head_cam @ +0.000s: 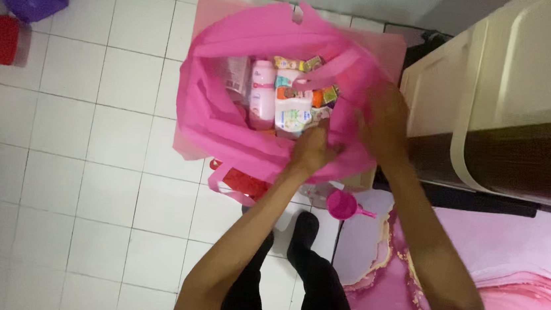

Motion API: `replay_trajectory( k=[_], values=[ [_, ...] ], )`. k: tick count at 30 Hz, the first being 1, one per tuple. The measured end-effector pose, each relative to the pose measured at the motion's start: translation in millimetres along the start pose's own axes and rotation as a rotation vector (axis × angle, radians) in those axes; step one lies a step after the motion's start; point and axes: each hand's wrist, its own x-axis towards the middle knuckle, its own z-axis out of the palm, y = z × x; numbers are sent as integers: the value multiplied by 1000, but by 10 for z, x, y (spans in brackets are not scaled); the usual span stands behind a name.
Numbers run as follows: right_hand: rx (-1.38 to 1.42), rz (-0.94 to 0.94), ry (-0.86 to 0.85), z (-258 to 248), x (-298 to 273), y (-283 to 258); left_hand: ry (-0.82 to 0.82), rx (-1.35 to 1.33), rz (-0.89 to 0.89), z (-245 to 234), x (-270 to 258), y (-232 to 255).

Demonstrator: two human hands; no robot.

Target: The person unpacks a pink bag containing baby items, then opens a plastic drawer unit and wipes the interior of the drawers with a cloth. They also handle a spray bottle and a small cloth, placing them inside the drawer.

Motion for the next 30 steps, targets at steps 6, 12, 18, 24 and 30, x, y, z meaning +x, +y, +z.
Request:
replay_trajectory(
  k=[6,12,18,24,30],
  values=[
    [157,335,88,385,-664,-150,222,-202,59,327,-11,-298],
    [866,843,456,919,-923,178,266,-243,211,477,-243,-269],
    [1227,926,709,849,-1022,118,503,427,551,-32,86,-1],
    [1477,1294,609,633,-1013,-363,535,806,753,-406,771,297],
    [1772,1147,586,707,-925,41,339,571,841,-486,1484,106]
  ],
)
